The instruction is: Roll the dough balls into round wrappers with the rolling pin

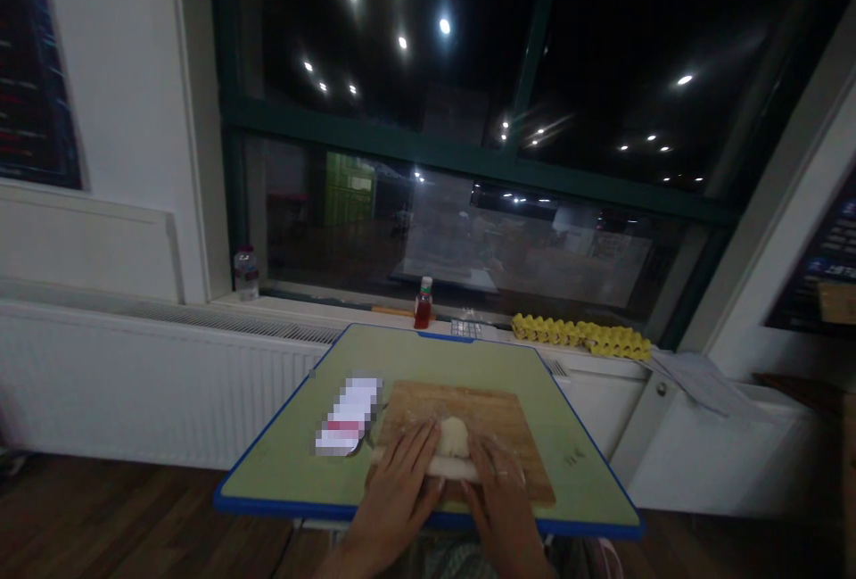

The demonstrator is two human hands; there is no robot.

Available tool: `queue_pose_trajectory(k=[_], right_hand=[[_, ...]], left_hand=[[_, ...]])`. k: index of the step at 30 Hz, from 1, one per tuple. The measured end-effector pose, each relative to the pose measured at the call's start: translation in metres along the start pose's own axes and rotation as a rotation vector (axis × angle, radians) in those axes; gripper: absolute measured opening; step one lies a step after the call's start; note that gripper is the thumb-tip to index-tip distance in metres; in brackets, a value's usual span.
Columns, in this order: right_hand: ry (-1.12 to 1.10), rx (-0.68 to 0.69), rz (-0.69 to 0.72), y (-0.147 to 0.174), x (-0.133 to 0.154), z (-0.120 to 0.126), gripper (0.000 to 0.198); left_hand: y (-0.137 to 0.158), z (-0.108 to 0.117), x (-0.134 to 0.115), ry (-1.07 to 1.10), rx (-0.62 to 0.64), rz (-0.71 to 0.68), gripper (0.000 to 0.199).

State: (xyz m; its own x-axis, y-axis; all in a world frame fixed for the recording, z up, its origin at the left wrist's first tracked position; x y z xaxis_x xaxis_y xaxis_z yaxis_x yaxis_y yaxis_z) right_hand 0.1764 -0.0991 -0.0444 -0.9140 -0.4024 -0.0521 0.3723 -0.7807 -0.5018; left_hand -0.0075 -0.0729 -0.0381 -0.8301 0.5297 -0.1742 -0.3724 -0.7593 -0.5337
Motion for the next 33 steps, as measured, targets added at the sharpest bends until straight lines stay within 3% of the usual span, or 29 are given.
queue_pose_trajectory(k=[5,8,12,15,19,22,29,33], right_hand=[[0.008,0.059,-0.021,-0.003,-0.004,-0.002,0.028],[0.031,0.039,-0.070,-0.005,-0.017,0.007,0.028],[-0.014,-0.061,-0.254,-0.015,-0.053,0.026,0.040],[-0.030,-0.055,-0.342,-0.029,-0.073,0.033,0.044],[0.119,0.037,-0.421,-0.041,-0.077,0.020,0.042],[0.194,0.082,-0.394,-0.040,-0.072,0.006,0.038],[0.213,0.097,-0.368,-0.034,-0.069,0.000,0.033],[0.218,0.084,-0.361,-0.034,-0.067,0.003,0.032]], left_hand=[[-0.008,0.016,0.008,0.038,-0.009,-0.045,0.058],[-0.017,0.032,0.017,0.080,-0.086,0.066,0.053],[-0.035,0.048,0.023,0.178,-0.171,0.203,0.045],[-0.055,0.041,0.014,0.269,-0.011,0.113,0.041],[-0.068,0.014,-0.003,0.317,0.294,-0.073,0.054],[-0.066,-0.002,-0.007,0.320,0.384,-0.119,0.057],[-0.067,-0.007,-0.003,0.344,0.348,0.024,0.038],[-0.075,0.002,0.003,0.449,0.231,0.342,0.044]])
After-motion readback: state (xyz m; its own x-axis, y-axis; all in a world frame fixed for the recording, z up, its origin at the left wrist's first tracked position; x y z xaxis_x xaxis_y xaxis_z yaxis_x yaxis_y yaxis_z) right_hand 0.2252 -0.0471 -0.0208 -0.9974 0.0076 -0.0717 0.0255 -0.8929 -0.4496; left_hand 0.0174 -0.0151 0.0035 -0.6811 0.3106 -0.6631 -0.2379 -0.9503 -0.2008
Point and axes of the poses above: each hand's wrist, its own y-axis away from the middle knuckle, its own z-axis out of the back of the hand, x = y × z, the point moved 4 cm from there along -y, towards the middle knuckle, and after that the axes turned 11 degrees about z, right-handed, at the moved point
